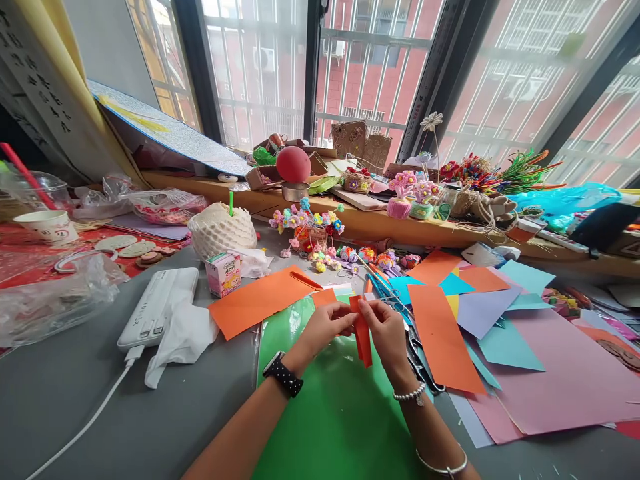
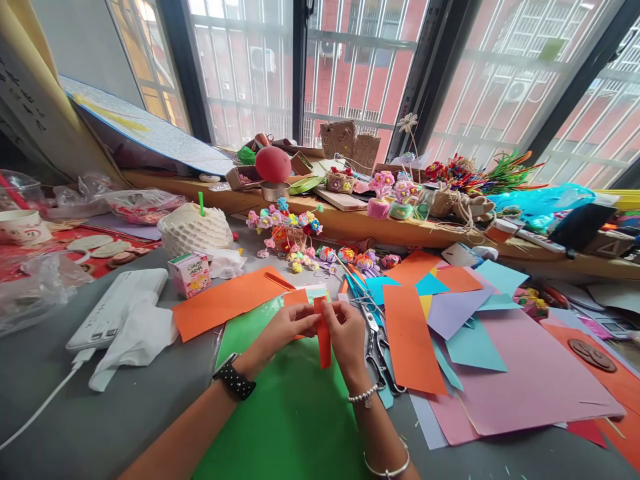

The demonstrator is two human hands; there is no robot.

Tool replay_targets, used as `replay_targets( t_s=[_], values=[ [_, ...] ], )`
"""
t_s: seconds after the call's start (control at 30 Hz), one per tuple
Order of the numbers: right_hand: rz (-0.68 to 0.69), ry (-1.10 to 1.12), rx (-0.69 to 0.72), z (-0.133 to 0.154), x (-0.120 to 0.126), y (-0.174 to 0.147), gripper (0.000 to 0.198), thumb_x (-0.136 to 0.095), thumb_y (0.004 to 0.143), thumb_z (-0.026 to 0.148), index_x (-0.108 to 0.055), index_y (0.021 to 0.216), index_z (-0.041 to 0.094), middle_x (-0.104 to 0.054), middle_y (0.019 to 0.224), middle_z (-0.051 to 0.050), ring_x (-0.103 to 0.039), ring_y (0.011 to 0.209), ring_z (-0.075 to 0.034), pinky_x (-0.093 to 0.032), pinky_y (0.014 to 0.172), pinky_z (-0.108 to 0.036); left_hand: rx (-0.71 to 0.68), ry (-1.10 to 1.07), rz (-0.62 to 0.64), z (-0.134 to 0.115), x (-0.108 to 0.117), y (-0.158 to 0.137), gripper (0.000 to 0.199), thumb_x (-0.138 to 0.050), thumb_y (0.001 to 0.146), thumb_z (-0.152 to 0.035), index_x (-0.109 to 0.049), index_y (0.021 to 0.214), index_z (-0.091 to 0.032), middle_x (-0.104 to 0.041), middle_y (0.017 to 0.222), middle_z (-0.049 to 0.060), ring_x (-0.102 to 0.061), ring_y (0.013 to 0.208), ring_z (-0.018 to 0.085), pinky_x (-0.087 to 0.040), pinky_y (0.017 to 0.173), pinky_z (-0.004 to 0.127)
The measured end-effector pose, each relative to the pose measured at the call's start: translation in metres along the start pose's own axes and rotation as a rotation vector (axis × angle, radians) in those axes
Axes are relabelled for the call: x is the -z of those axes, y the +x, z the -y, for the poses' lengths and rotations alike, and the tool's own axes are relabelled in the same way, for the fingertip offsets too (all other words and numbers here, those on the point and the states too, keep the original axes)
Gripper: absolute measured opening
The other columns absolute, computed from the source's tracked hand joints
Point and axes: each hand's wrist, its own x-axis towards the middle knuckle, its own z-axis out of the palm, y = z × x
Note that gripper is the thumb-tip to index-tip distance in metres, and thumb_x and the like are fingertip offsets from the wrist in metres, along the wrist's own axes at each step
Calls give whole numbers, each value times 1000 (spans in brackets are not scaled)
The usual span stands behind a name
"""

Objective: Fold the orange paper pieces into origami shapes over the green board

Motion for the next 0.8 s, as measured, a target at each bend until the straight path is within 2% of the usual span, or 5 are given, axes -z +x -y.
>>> replay_targets(
  t_s=[0.23, 0.47, 0.57, 0.8],
  values=[
    [12, -108, 34, 0, -1, -1, 30, -49, 73, 44, -57, 67, 15, -57, 60, -2, -46, 52, -11, -35, 49, -23, -1, 52, -9, 0, -1, -1, 30, -67, 58, -38, -58, 64, -10, -57, 60, 2, -53, 57, 11, -42, 56, 23],
    [117, 22, -66, 0, 3, 3, 31, -53, 68, 46, -58, 67, 16, -57, 60, -1, -47, 52, -12, -34, 48, -23, 21, 79, 25, -2, -1, -3, 27, -68, 56, -36, -59, 60, -10, -56, 57, 1, -52, 55, 11, -42, 56, 23],
    [98, 42, -75, -1, 2, 3, 31, -52, 69, 46, -59, 68, 16, -58, 63, -1, -49, 56, -13, -35, 51, -23, 20, 81, 33, -1, 0, -2, 29, -68, 56, -37, -60, 62, -10, -56, 56, 1, -52, 55, 12, -43, 57, 24],
    [-3, -100, 45, 2, 1, -1, 31, -48, 74, 43, -58, 63, 16, -56, 64, -2, -48, 58, -13, -36, 55, -25, 30, 102, 27, -1, 0, -2, 30, -67, 56, -39, -62, 63, -10, -57, 57, 2, -53, 56, 13, -44, 58, 25]
  ],
)
